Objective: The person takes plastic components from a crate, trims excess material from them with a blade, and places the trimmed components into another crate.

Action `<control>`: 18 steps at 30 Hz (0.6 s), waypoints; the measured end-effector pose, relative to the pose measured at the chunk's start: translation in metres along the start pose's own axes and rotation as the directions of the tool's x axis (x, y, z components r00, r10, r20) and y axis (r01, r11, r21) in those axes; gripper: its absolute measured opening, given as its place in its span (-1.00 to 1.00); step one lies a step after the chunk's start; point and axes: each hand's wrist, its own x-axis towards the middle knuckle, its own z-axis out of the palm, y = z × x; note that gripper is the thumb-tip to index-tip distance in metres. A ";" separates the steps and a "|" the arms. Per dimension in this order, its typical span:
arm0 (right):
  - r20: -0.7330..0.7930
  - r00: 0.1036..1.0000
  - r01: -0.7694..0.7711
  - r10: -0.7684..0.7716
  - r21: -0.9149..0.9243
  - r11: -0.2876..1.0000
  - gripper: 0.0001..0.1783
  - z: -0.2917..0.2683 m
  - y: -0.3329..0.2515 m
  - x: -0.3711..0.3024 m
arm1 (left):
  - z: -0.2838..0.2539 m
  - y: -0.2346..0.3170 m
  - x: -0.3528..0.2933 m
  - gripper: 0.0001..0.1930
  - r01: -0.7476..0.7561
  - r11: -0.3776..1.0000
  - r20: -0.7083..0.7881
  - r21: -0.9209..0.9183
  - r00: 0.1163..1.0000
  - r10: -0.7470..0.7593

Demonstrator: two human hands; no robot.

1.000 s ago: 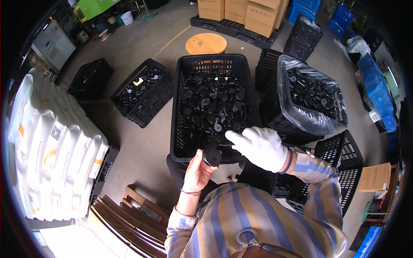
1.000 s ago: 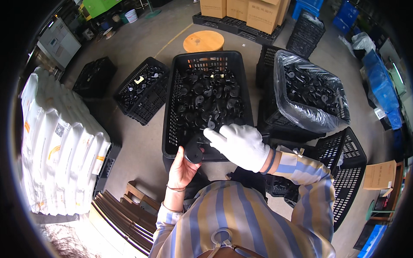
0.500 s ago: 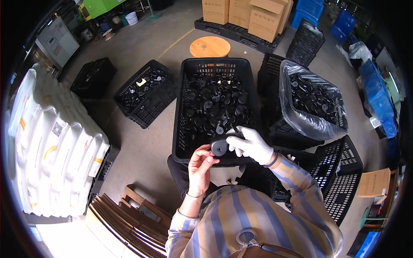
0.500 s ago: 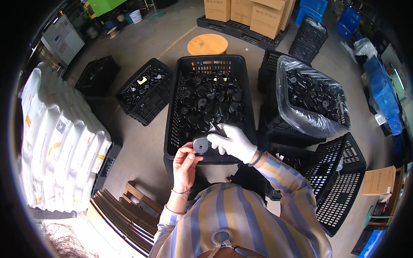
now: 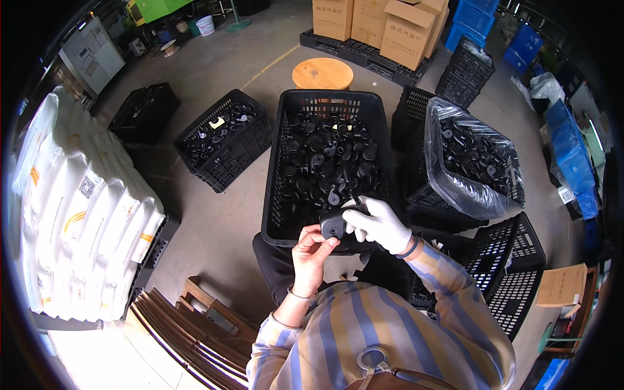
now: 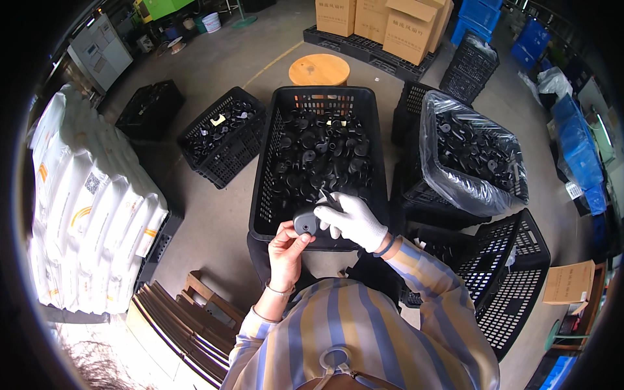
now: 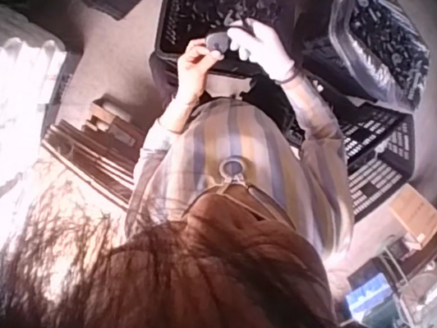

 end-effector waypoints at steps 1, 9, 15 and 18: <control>0.003 1.000 0.021 -0.021 0.020 1.000 -0.79 -0.001 0.001 0.000 | -0.002 -0.003 -0.001 -0.95 -0.030 1.000 -0.014 0.004 0.999 0.030; 0.329 0.746 0.662 -0.579 -0.462 0.591 -0.69 -0.017 0.009 0.000 | -0.009 0.014 0.010 -0.71 0.349 0.860 0.213 -0.372 0.934 -0.287; 0.115 0.902 0.430 -0.415 -0.309 0.848 -0.67 -0.019 0.027 -0.005 | 0.002 0.011 0.007 -0.52 0.140 0.979 0.089 -0.148 0.988 -0.128; 0.053 0.966 0.255 -0.252 -0.066 0.965 -0.67 -0.018 0.029 -0.006 | 0.001 0.008 0.006 -0.51 0.101 0.992 0.099 -0.078 0.991 -0.093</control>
